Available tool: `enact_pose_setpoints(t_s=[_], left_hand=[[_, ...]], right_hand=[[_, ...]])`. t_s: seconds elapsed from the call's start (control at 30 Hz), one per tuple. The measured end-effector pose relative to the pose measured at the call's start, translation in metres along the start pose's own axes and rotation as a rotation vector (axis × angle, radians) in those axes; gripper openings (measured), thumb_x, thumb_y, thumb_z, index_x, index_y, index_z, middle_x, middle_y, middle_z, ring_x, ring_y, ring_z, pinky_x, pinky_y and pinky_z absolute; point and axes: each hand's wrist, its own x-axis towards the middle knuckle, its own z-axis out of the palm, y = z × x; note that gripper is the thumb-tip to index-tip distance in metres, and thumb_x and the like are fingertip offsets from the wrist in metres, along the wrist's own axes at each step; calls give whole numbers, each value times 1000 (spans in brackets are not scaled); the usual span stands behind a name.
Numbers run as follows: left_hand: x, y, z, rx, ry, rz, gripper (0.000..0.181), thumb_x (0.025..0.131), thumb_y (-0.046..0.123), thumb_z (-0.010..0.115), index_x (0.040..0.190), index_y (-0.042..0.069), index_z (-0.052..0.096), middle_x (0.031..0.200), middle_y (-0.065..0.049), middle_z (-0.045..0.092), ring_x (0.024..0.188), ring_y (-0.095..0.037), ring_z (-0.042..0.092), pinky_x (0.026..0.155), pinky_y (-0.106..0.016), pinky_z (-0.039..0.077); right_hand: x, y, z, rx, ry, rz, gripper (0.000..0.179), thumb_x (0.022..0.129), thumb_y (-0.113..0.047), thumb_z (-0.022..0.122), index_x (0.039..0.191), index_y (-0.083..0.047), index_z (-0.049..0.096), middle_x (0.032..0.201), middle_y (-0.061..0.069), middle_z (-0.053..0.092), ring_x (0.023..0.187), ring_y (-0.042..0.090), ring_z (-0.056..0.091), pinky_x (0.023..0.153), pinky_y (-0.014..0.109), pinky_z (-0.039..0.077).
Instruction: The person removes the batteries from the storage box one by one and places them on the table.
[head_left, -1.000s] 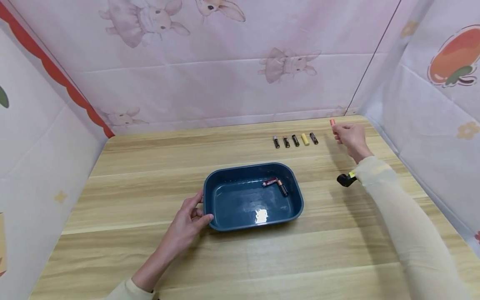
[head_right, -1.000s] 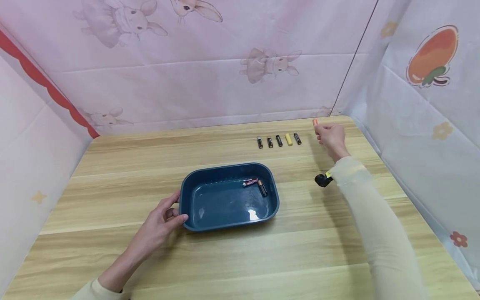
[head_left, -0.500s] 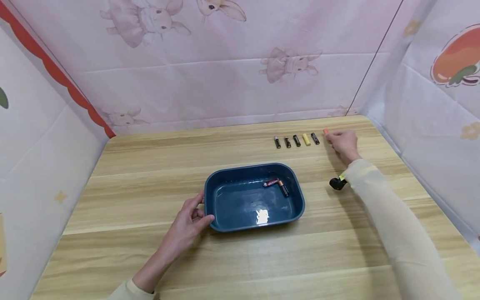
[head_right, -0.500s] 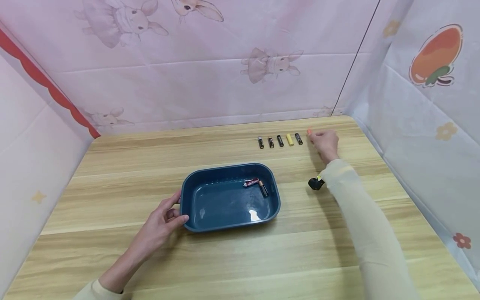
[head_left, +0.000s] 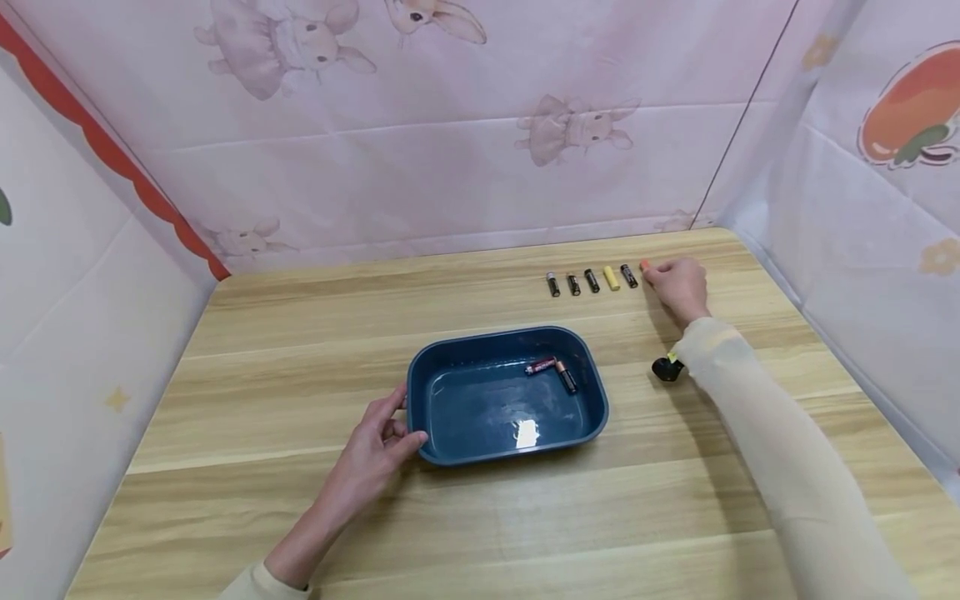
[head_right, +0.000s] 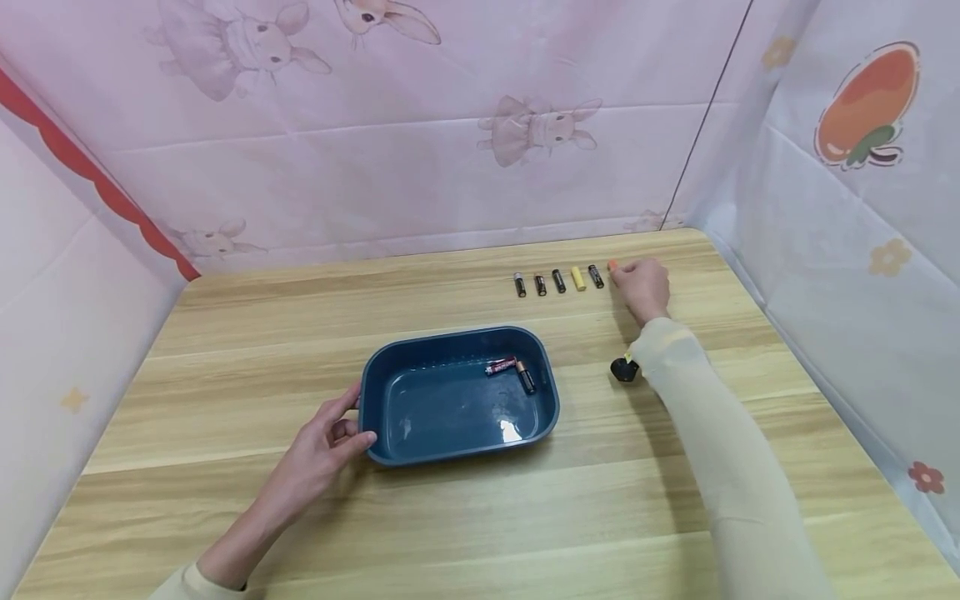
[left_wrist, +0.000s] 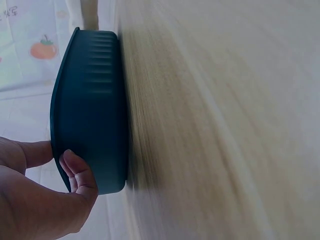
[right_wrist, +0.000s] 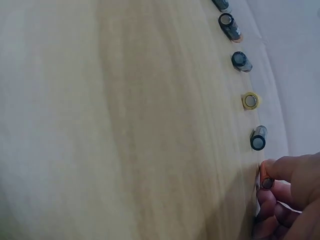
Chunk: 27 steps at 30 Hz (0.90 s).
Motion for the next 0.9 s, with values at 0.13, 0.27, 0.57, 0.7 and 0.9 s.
enact_pose_setpoints(t_s=[0.13,0.27,0.57,0.7,0.9], left_hand=[[-1,0,0,-1,1,-8,76,98,1,70,162,7,31,143,-16,42,97,-23,59,67,-21,47],[-1,1,0,-3,1,-14,76,98,0,69,163,8,31,143,-16,42,97,-23,59,67,-21,47],[-1,3,0,-8,-1,-4,76,97,-1,69,162,6,30,143,-17,42,97,-23,60,68,-21,47],[-1,2,0,2,1,-1,76,97,-1,69,162,7,31,142,-17,42,96,-23,59,68,-21,47],[-1,2,0,14,4,3,75,98,1,69,162,7,32,140,-16,43,96,-23,59,68,-21,47]], right_hand=[[-2,-2,2,-47,0,3,34,102,-28,64,113,2,76,118,25,70,98,35,65,73,37,47],[-3,-5,3,-79,5,0,33,103,-28,64,111,2,76,115,25,71,93,35,65,70,37,47],[-4,-5,2,-88,21,-18,34,102,-28,64,107,3,76,112,25,71,92,34,64,69,36,46],[-5,-5,2,-95,29,-31,34,102,-28,64,107,3,76,111,25,72,92,34,64,70,37,46],[-5,-5,1,-112,18,-29,40,102,-31,60,113,5,75,118,27,69,101,39,64,81,46,50]])
